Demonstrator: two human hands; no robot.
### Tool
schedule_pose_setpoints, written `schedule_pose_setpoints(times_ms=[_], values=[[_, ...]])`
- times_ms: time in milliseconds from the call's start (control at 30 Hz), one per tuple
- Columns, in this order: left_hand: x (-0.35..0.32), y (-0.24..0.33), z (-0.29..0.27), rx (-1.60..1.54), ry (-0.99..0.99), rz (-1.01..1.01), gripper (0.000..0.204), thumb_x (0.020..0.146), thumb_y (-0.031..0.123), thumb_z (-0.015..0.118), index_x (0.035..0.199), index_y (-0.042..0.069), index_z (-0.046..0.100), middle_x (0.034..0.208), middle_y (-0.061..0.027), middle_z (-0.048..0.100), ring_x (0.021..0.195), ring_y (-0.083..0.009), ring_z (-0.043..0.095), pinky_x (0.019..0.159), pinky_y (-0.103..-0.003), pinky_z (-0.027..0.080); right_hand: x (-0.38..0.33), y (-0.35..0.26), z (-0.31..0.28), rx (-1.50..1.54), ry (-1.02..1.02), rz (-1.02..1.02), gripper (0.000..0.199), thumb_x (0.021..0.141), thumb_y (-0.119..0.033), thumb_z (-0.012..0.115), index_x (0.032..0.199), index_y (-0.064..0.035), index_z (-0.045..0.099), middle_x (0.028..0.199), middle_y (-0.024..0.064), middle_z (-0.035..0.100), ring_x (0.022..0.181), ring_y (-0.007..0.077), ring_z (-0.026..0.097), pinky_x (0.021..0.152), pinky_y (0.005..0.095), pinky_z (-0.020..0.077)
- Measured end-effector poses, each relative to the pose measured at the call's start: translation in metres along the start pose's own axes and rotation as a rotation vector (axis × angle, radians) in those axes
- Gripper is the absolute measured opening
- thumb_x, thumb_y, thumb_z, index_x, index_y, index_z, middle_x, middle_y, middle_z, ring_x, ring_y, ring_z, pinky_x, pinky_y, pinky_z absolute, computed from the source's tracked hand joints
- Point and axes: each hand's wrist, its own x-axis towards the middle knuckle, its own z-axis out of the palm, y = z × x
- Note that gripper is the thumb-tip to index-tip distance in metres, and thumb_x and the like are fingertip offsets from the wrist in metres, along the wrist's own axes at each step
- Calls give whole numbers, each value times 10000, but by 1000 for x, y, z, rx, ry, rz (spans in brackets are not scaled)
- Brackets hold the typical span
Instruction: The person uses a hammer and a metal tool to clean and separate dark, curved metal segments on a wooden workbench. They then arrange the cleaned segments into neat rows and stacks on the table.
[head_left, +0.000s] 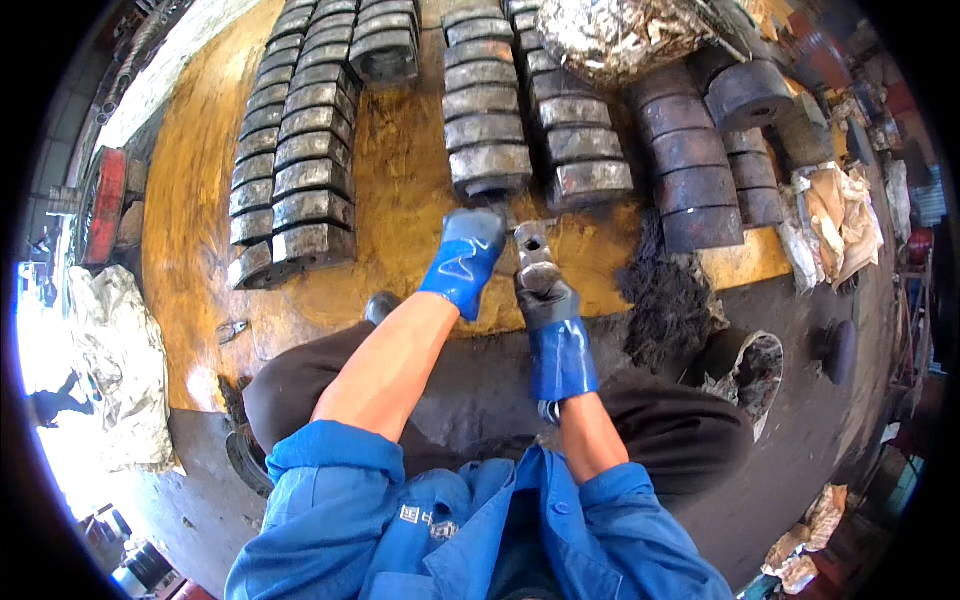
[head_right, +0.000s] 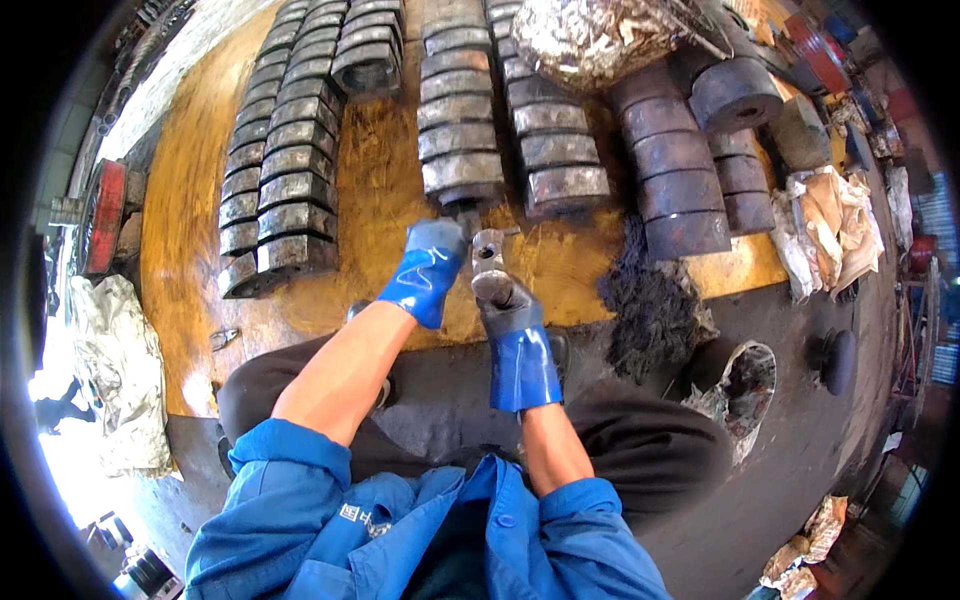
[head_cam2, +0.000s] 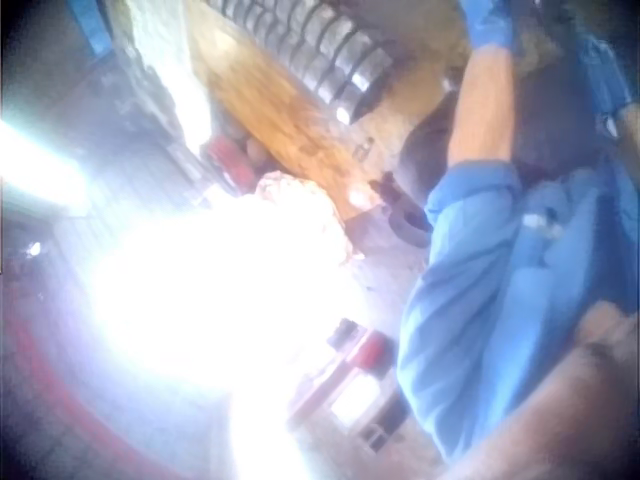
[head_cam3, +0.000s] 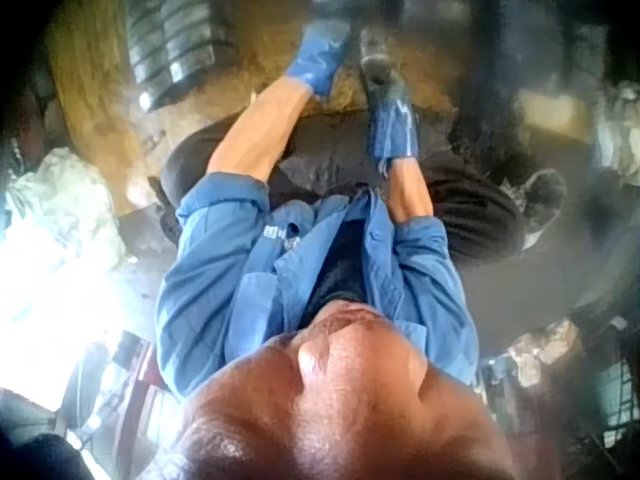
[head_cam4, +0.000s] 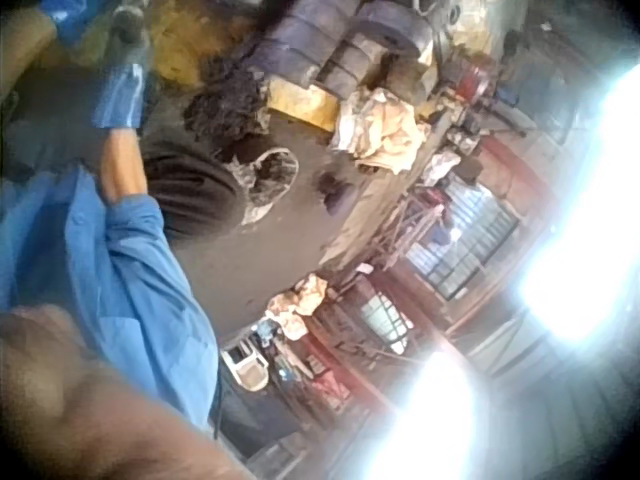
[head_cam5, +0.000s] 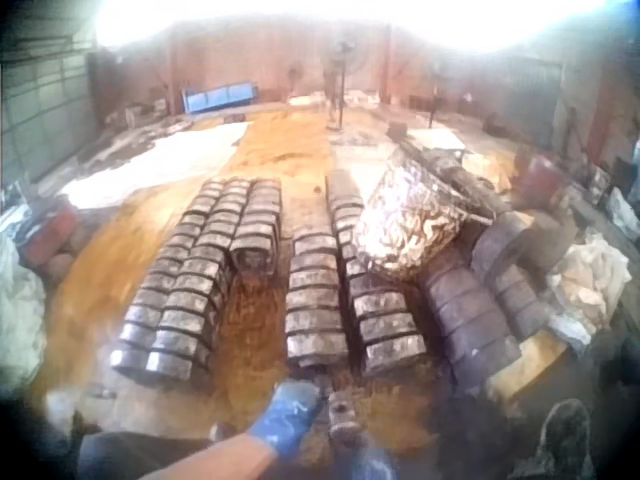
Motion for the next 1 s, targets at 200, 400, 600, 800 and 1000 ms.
schedule_pose_setpoints(times_ms=[200, 400, 600, 800, 1000], values=[[6, 19, -2, 12, 17, 10, 182, 852, 182, 596, 882, 100, 756, 915, -135, 739, 836, -320, 723, 678, -464, 560, -1, 66, -7, 543, -129, 279, 321, 914, -271, 638, 1115, -20, 644, 880, 120, 667, 704, 216, 650, 597, 335, 539], [-8, 16, 18, -70, -6, 82, 184, 845, 156, 586, 868, 101, 759, 884, -152, 736, 830, -340, 721, 700, -458, 547, -3, -12, -13, -132, 8, 72, 254, 856, -286, 760, 884, -38, 719, 696, 91, 683, 615, 185, 650, 597, 350, 524], [4, 18, -16, 128, -174, 187, 220, 886, 136, 561, 1050, 76, 696, 973, -162, 729, 901, -325, 718, 734, -476, 557, -19, 68, -29, 101, 70, 131, 249, 779, -209, 792, 980, -78, 727, 856, 125, 713, 786, 247, 709, 696, 347, 556], [5, 5, 20, 45, -168, 11, 231, 910, 145, 533, 1099, 90, 655, 1011, -155, 725, 921, -360, 705, 738, -503, 554, 14, -9, -59, -185, -17, -89, 309, 754, -209, 801, 1033, -99, 727, 907, 119, 732, 827, 268, 717, 720, 359, 565], [-11, 23, 29, 96, -48, 20, 231, 882, 151, 554, 1051, 97, 704, 887, -118, 741, 806, -314, 724, 648, -489, 529, 74, 18, -134, -944, -335, 164, 288, 834, -359, 655, 1011, -139, 712, 968, 162, 724, 901, 338, 704, 762, 455, 557]])
